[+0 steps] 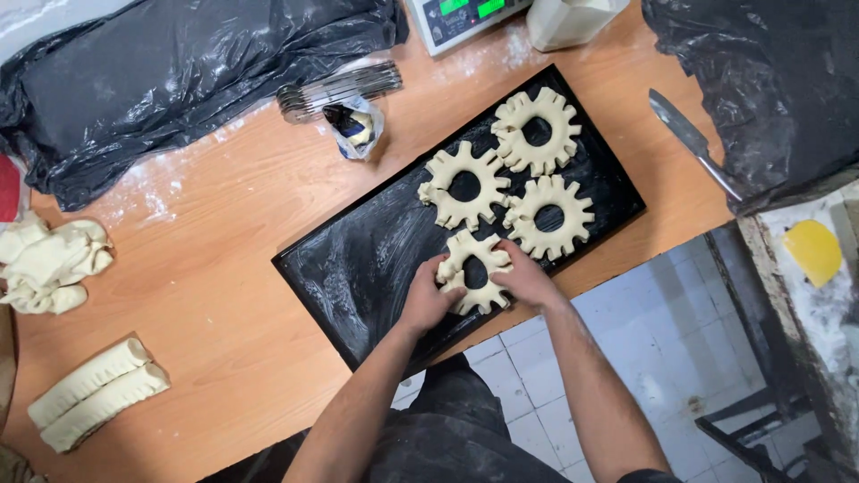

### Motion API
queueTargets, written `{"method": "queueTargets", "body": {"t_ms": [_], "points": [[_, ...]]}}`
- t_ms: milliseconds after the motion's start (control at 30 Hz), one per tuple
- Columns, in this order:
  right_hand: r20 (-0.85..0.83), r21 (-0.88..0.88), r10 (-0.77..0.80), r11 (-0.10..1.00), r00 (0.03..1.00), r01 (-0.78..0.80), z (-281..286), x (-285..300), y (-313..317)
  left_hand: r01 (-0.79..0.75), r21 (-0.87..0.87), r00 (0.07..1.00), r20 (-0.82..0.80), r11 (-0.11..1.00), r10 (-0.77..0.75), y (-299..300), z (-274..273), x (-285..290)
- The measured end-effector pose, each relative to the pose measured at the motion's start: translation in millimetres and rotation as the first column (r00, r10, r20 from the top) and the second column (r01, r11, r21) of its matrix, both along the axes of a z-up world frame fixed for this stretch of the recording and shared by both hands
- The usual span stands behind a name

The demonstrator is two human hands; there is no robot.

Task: Shaping pastry dough into decorative circular patterns and preparing baking trays.

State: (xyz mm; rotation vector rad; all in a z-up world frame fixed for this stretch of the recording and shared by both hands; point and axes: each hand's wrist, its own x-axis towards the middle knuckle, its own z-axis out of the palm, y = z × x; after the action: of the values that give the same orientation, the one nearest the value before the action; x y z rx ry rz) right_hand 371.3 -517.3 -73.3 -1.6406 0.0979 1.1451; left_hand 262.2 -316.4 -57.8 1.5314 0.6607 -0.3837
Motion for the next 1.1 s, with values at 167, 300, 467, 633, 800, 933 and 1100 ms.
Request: {"method": "queueTargets", "body": {"t_ms": [167,300,467,633,800,933,1100], "points": [[0.509,-0.378,0.287,0.921,0.812,-0.089,43,-8,15,0.113,0.401,0.987,0.06,0.909,-0.149,-1,18,-2],[0.653,-0.488,0.368,0.873,0.662,-0.004,62,-30,12,0.097,0.536,0.986,0.066,0.839,-0.156,10,39,2],[0.734,-0.558,0.48,0.83,0.48,0.023,56,-60,11,0.282,0.559,0.943,-0.01,0.78,-0.333,25,55,-16],[0.849,-0.419,0.381,0.907,0.367,0.029,68,-84,92,-0.086,0.577,0.94,0.317,0.812,-0.126,94,60,-104],[0.835,-0.263,0.409,0.884,0.369,-0.386,91,-149,262,-0.17,0.668,0.975,0.222,0.724,0.024,228,77,-248],[0.761,-0.27,0.593,0.658,0.262,-0.703,95,-229,391,-0.29,0.783,0.942,0.133,0.55,0.307,372,43,-374],[0.724,-0.312,0.673,0.514,0.151,-0.799,37,-314,542,-0.212,0.857,0.955,0.079,0.469,0.286,507,-11,-461]]}}
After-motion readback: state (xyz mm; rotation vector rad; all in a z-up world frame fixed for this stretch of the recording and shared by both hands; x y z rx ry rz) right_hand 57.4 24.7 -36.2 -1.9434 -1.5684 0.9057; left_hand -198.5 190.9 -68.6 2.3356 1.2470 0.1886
